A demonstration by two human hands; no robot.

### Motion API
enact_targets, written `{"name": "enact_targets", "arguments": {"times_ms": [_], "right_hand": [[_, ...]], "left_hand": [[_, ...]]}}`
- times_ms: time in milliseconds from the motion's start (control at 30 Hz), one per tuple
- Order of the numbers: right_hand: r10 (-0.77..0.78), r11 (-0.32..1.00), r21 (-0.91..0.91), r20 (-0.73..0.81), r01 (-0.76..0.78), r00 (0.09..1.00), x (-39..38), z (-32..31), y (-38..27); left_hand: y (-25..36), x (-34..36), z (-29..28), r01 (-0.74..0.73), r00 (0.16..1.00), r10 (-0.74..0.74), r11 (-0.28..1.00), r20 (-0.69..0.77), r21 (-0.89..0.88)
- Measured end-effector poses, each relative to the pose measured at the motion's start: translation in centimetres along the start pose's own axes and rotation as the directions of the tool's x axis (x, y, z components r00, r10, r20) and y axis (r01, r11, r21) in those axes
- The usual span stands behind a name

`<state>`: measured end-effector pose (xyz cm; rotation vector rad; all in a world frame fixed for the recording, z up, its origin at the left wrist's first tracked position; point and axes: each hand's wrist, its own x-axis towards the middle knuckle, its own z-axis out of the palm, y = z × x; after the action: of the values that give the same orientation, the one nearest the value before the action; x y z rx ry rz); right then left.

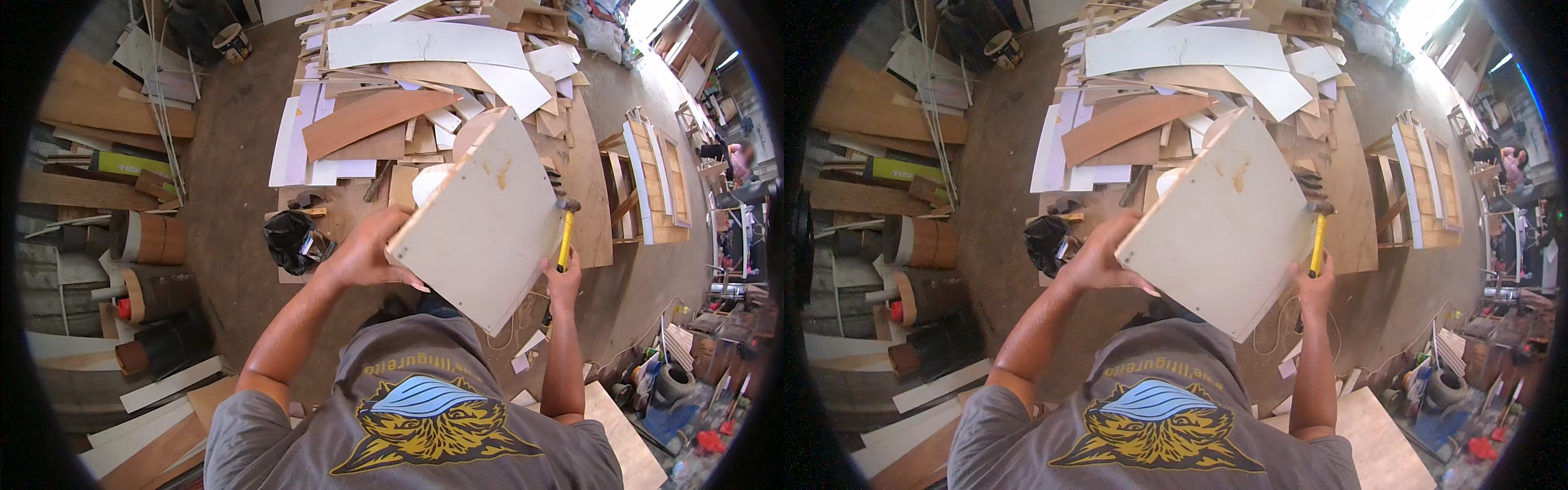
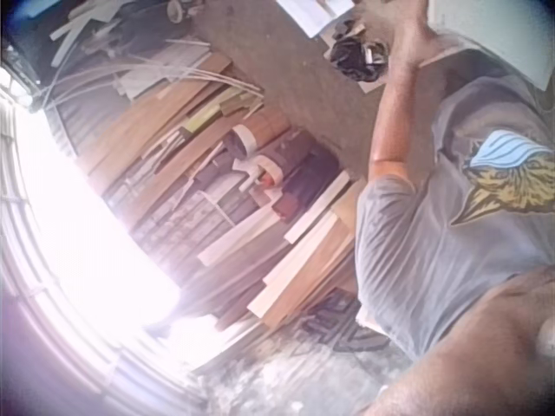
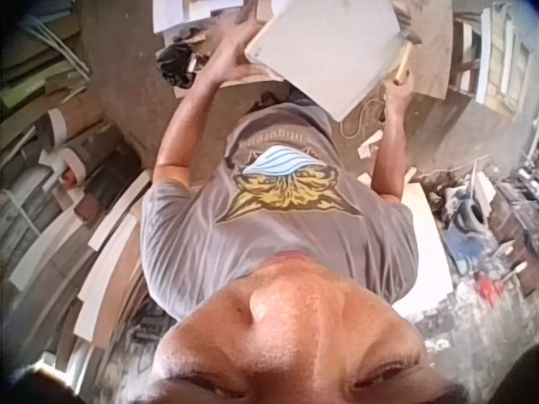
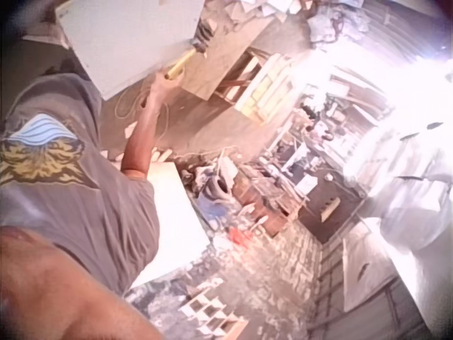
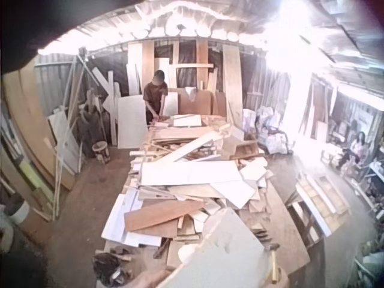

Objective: The person assembles a small wooden shelf unit by hammering nails into the wooden boards, turning the unit over to work on different sides, and using pliers to remove a nail.

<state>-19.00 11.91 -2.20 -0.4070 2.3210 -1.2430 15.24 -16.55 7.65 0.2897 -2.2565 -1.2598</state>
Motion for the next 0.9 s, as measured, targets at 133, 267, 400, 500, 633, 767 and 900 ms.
{"name": "enact_targets", "arguments": {"times_ms": [133,267,400,500,633,767,900], "right_hand": [[-0.066,0.988,-0.147,-0.154,0.043,0.986,-0.1,-1.7,1.9],[-0.014,0.997,-0.079,-0.134,0.004,0.991,-2.0,-1.7,-3.0],[0.13,0.957,0.263,-0.021,-0.12,0.991,-6.2,0.2,-11.7],[0.067,0.968,0.247,-0.093,-0.042,0.993,-6.6,0.1,-13.2],[0.011,0.987,0.159,-0.099,0.005,0.995,-6.4,-1.6,-12.9],[0.061,0.98,0.194,-0.107,-0.04,0.992,-6.5,-2.0,-12.6],[0.116,0.965,0.245,-0.105,-0.088,0.988,-6.5,-2.8,-11.8]], "left_hand": [[1.1,0.4,1.8,-0.106,0.976,0.08,0.986,0.201,0.126],[2.8,0.6,5.5,-0.251,0.95,0.201,0.946,0.241,0.203],[4.3,1.1,9.5,-0.359,0.914,0.308,0.916,0.264,0.177],[4.5,1.2,12.9,-0.423,0.886,0.365,0.888,0.286,0.18],[5.0,1.2,15.4,-0.483,0.871,0.45,0.857,0.196,0.179],[5.1,1.1,17.1,-0.49,0.87,0.468,0.858,0.156,0.154],[5.5,1.1,17.4,-0.482,0.868,0.448,0.864,0.216,0.143]]}}
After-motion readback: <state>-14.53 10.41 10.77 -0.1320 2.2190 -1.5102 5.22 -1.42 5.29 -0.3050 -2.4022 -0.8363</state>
